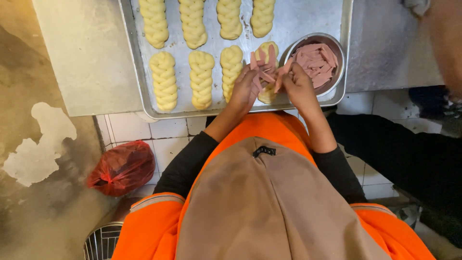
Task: Placing slices of ham onto braided bread dough on a baking sheet.
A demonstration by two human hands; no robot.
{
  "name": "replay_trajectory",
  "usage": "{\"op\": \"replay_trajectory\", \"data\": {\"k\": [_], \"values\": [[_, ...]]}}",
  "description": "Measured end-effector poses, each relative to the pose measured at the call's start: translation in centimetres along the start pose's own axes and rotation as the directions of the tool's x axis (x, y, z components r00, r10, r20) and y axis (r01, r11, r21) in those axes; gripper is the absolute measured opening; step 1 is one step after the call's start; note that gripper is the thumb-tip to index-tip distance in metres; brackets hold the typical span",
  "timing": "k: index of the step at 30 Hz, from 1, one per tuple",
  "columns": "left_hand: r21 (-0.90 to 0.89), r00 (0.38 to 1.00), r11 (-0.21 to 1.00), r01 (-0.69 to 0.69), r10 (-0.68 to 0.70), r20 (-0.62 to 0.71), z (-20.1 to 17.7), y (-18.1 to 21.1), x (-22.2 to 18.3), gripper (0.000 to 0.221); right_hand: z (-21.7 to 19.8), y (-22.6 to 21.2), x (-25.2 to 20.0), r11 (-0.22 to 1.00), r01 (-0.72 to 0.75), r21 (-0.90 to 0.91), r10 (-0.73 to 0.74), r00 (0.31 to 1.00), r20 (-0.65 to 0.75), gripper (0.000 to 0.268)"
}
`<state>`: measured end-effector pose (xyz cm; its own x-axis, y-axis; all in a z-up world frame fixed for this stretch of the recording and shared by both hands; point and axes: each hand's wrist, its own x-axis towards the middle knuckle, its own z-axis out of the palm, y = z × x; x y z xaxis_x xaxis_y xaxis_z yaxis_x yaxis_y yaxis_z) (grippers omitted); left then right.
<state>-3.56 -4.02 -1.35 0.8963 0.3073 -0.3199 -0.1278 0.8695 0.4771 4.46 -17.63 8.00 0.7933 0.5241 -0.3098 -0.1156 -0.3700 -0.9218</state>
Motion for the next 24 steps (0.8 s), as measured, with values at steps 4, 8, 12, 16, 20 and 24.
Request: {"op": "replay_trajectory", "data": {"k": [4, 8, 12, 16, 20, 24], "values": [[0.251, 0.995, 0.965, 0.074, -0.053, -0.089, -2.1, -0.3, 0.3, 0.030, -0.7, -0.1, -0.1, 0.994, -0.070, 0.081, 0.063, 0.995, 0.084, 0.012], [0.452, 0.998, 0.891, 0.036, -0.059, 0.037, -3.2, -1.8, 0.3, 0.031, -0.5, 2.0, 0.4, 0.998, -0.062, -0.014, 0.063, 0.985, 0.158, 0.017], [0.599, 0.999, 0.801, -0.017, -0.005, 0.035, -4.8, -2.8, 0.8, 0.024, -0.2, 3.5, 0.7, 0.978, -0.048, -0.205, 0.089, 0.977, 0.195, 0.022], [0.656, 0.998, 0.755, -0.021, 0.060, -0.037, -2.0, -0.1, -0.7, 0.019, -0.1, 2.1, 0.1, 0.988, -0.137, -0.065, 0.148, 0.962, 0.228, 0.026], [0.684, 0.985, 0.729, 0.000, 0.117, -0.124, -1.5, 0.9, -0.9, 0.008, -0.3, 4.4, 0.8, 0.991, -0.132, -0.038, 0.137, 0.962, 0.236, 0.026], [0.609, 0.976, 0.793, -0.011, 0.141, -0.167, -2.1, 1.3, -0.6, 0.013, 0.2, 4.9, 1.4, 0.954, -0.263, 0.142, 0.237, 0.955, 0.178, 0.020]]}}
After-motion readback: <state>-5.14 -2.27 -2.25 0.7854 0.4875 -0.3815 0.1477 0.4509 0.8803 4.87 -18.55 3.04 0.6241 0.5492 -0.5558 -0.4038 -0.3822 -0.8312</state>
